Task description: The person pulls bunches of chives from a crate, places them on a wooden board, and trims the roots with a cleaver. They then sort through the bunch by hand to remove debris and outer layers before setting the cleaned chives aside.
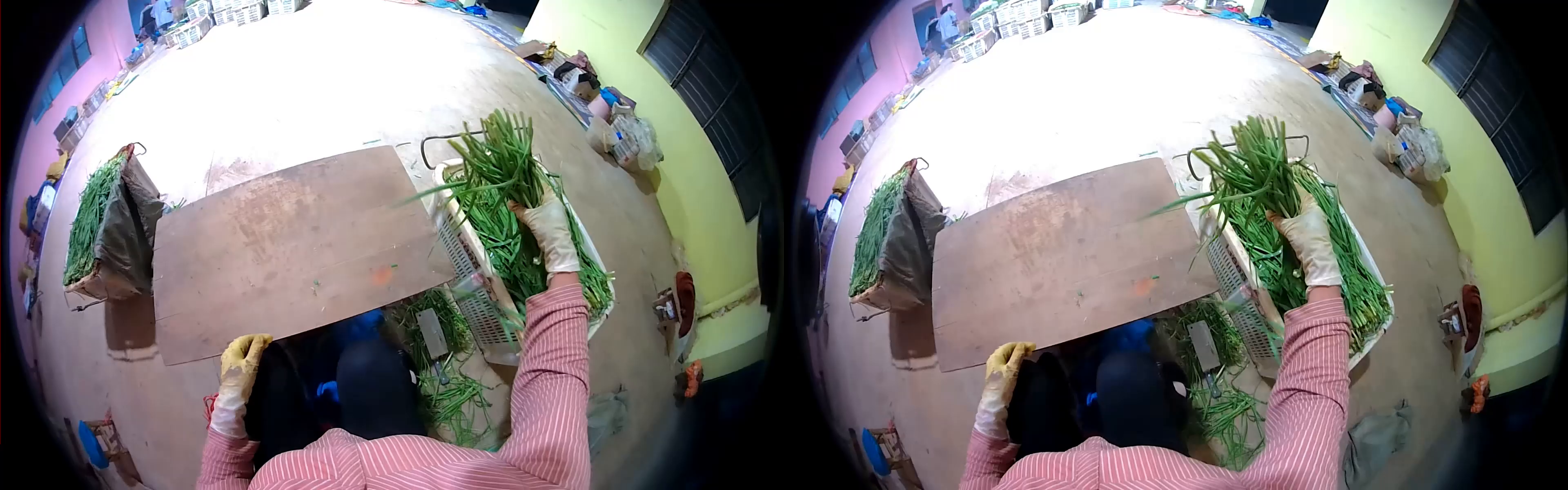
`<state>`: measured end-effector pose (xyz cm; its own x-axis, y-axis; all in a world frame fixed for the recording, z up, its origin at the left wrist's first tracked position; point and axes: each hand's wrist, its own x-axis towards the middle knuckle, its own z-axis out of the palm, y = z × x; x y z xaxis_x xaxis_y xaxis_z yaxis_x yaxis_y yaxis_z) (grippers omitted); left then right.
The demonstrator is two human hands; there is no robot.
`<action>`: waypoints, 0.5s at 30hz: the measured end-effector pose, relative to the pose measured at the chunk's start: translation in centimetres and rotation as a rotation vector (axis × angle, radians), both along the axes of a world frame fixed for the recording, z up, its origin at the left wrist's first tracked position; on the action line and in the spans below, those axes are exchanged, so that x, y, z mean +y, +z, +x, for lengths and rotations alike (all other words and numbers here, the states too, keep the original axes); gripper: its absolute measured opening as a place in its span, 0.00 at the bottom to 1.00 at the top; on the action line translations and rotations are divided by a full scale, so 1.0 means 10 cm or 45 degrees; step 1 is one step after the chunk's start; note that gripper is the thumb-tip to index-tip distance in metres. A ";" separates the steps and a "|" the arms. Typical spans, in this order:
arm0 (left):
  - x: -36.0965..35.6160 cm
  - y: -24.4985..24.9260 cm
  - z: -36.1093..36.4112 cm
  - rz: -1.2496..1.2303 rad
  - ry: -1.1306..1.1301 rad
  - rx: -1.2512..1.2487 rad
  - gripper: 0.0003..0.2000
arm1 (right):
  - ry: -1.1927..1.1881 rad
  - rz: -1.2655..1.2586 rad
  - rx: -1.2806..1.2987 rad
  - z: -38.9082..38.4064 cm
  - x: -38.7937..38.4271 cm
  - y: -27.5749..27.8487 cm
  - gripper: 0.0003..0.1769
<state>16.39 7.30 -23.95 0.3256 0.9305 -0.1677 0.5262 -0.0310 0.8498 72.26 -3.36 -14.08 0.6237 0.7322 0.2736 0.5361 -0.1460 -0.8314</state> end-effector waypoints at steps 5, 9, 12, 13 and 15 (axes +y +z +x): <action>0.33 0.12 0.16 -0.120 -0.048 -0.165 0.17 | -0.024 0.124 0.203 -0.11 -0.31 -0.29 0.39; 0.66 0.45 0.82 -0.246 -0.361 -0.567 0.22 | 0.069 -0.122 -0.845 -0.67 -0.60 -0.09 0.47; 0.90 0.51 1.45 -0.511 -0.596 -0.697 0.27 | 0.311 -0.086 -0.853 -0.93 -0.77 -0.05 0.46; 0.94 0.52 1.71 -0.636 -0.688 -0.692 0.30 | 0.252 -0.086 -0.947 -1.23 -0.83 0.13 0.39; 0.89 0.42 2.25 -0.889 -0.866 -0.635 0.37 | 0.359 -0.051 -1.134 -1.26 -0.96 0.04 0.32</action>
